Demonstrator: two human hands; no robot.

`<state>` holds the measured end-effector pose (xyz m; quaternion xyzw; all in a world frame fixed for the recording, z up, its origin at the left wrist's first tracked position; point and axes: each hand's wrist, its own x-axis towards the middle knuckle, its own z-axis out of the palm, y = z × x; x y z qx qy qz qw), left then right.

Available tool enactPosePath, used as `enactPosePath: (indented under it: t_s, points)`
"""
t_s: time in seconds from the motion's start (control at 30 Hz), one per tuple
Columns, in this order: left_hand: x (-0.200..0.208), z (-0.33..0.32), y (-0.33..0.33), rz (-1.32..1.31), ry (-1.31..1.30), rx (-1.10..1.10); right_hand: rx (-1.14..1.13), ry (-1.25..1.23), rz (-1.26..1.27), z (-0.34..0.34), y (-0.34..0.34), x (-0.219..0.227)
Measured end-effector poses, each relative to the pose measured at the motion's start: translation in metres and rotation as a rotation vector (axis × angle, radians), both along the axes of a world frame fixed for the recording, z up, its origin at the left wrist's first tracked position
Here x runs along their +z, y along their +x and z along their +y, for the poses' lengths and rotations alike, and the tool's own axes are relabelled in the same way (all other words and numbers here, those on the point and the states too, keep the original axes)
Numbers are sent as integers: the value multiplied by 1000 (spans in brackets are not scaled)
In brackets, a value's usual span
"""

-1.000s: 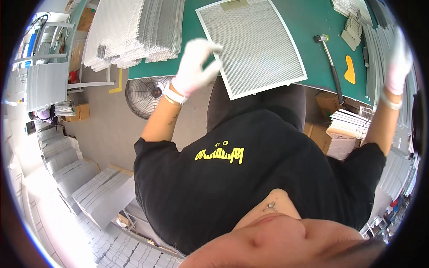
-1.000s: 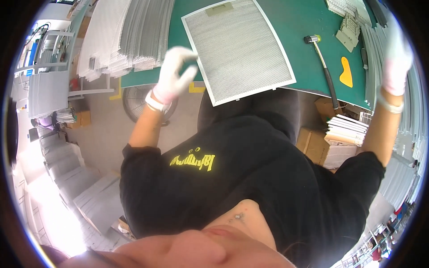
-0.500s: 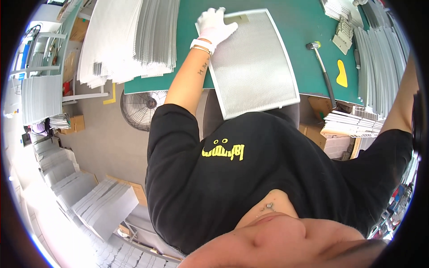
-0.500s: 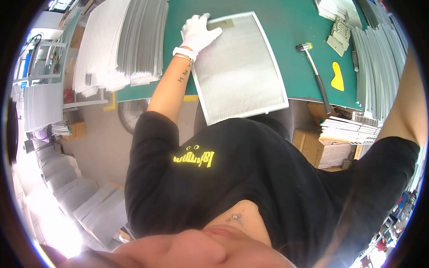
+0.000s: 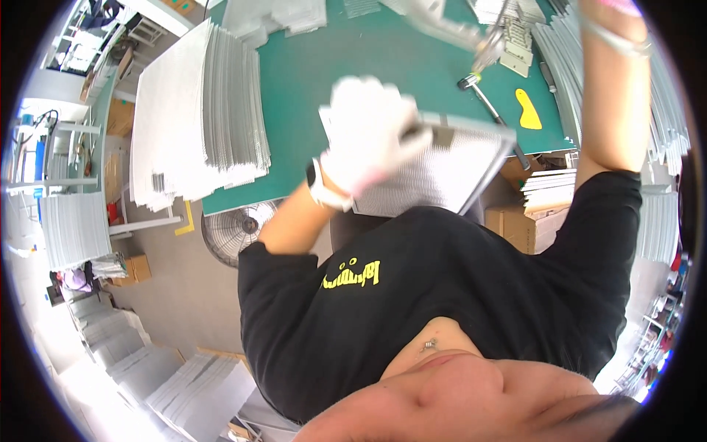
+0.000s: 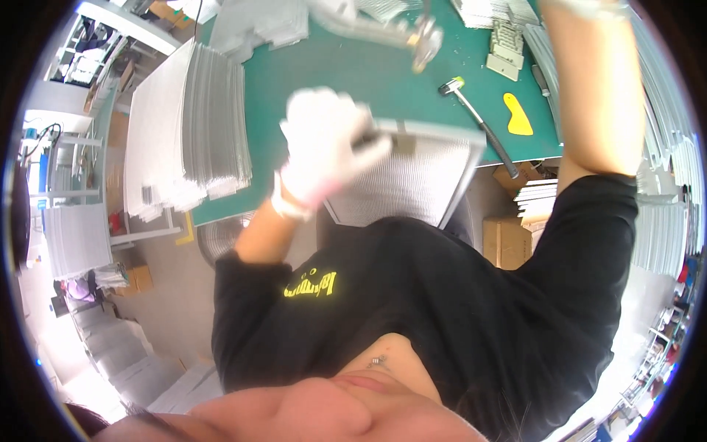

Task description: Assembling industrial filters by placing mesh panels into metal frames and securing them using a hammer, screwdriver, and drill.

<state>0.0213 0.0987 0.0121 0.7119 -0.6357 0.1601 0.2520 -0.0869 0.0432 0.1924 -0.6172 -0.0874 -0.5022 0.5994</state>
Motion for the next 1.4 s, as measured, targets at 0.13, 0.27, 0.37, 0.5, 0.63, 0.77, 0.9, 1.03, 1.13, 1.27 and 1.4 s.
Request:
enactPosePath:
  t_s: [0.13, 0.27, 0.37, 0.5, 0.63, 0.77, 0.9, 1.03, 1.13, 1.27, 1.4]
  points:
    - [-22, 34, -35, 38, -142, 79, 123, 133, -7, -79, 32, -24]
    - [-14, 41, -50, 45, -106, 103, 190, 250, -15, -81, 22, -26]
    - [-8, 44, -60, 72, -67, 94, 499, 434, 37, -80, 1, -25]
    - [-9, 50, -63, 81, -30, 159, 552, 360, 57, -81, 9, -34]
    - [-3, 48, -66, 96, -6, 112, 615, 204, 102, -89, 4, -37]
    - [-7, 51, -66, 112, -29, 112, 728, 50, 154, -97, 17, -50]
    - [-15, 44, -59, 183, -87, -95, 749, -156, -84, -106, 60, -92]
    - [-26, 52, -58, 106, 22, -100, 736, 293, 463, -65, 6, -52]
    - [-37, 50, -58, 319, 222, -83, 838, 233, 193, -79, 19, -98]
    - [-27, 44, -54, 77, 18, -160, 655, 569, 145, -77, 15, -105]
    - [-13, 45, -59, 245, -19, -165, 821, 820, 6, -63, 11, -81]
